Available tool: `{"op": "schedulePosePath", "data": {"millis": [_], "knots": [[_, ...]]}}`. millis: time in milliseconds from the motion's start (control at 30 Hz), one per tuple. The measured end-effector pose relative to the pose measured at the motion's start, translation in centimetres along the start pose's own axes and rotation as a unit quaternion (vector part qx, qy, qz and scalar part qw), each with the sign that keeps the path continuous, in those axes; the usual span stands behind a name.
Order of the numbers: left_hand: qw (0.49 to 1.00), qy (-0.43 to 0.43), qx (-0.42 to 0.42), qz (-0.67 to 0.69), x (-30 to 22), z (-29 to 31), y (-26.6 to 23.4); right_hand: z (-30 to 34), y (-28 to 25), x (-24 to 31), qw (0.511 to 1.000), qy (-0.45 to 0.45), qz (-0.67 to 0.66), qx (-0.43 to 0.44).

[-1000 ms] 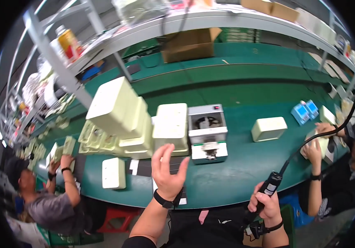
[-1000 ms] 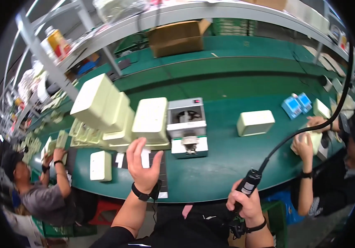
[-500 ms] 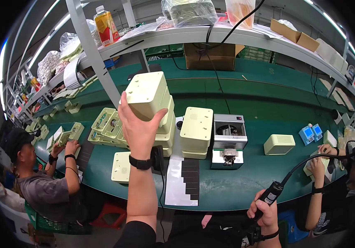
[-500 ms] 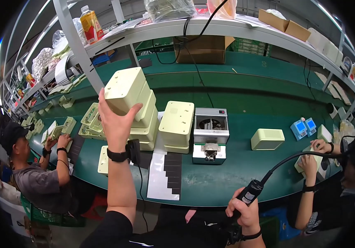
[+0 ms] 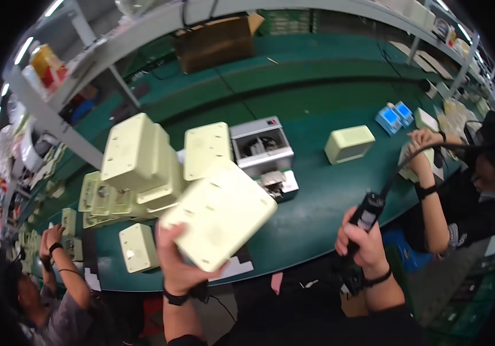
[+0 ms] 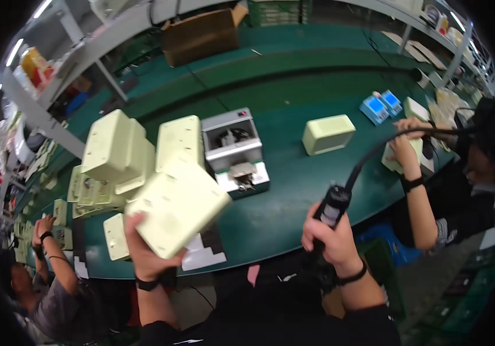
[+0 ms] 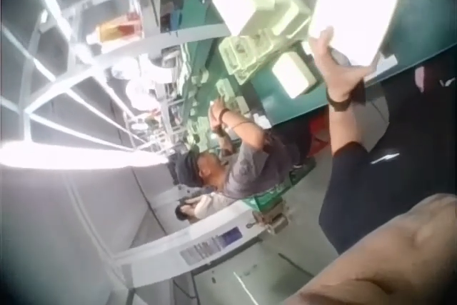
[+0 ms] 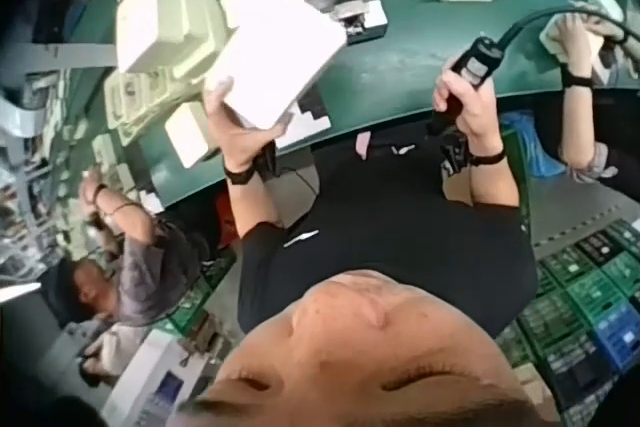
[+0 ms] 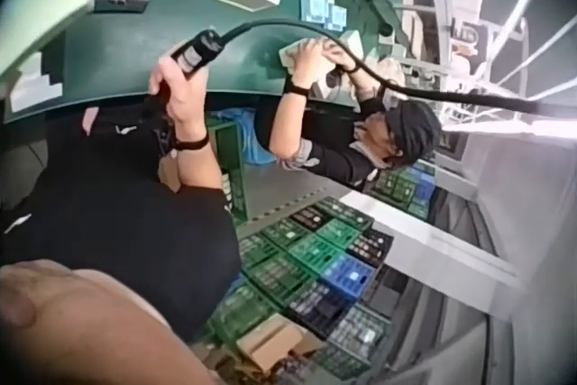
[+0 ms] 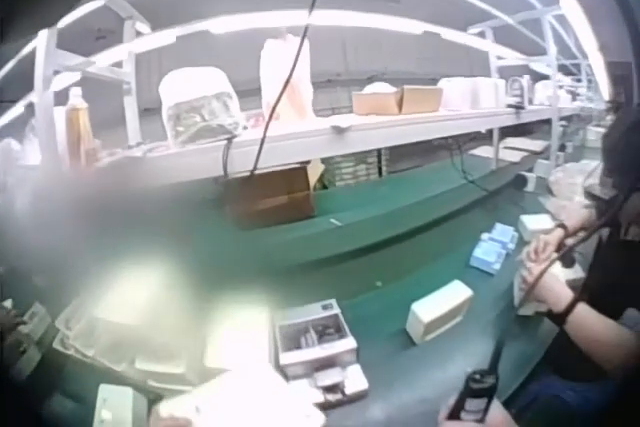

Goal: Use an electric screwdriver to fasten screws into white electronic components on a production line.

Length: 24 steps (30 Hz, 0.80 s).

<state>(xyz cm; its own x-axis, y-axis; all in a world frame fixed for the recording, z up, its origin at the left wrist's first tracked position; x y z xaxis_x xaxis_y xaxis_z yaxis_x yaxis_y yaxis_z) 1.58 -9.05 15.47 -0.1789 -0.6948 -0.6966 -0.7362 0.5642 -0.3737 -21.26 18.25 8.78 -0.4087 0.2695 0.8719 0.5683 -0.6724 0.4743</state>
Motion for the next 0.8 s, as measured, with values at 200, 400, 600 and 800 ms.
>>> {"op": "schedulePosePath", "data": {"millis": [200, 400, 600, 800], "knots": [[0.968, -0.032, 0.244, 0.046, 2.5, 5.7, 12.4, -4.1, 1.0, 5.5, 0.977, -0.189, 0.090, -0.035], [0.944, -0.039, 0.311, -0.105, 4.5, 4.9, 14.3, -8.2, 8.6, 8.7, 0.946, -0.299, 0.114, 0.050], [0.960, -0.121, 0.250, -0.024, 6.4, 5.6, 14.8, -12.6, 13.3, 6.8, 0.946, -0.270, 0.137, 0.118], [0.962, -0.162, 0.219, -0.027, 7.4, 5.9, 14.6, -14.8, 13.3, 2.9, 0.948, -0.193, 0.221, 0.127]]}}
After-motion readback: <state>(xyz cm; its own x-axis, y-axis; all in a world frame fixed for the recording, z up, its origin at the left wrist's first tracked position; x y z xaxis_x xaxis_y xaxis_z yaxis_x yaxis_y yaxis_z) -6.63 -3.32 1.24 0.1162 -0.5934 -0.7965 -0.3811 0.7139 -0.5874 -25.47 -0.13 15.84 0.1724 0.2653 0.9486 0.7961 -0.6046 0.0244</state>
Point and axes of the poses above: each hand's wrist, its own z-axis away from the middle knuckle, its own y-axis out of the palm, x = y × z, the point moved 9 cm from there along -z, towards the middle knuckle, and after that the axes turned 2 degrees about -z, right-handed, at the moved point
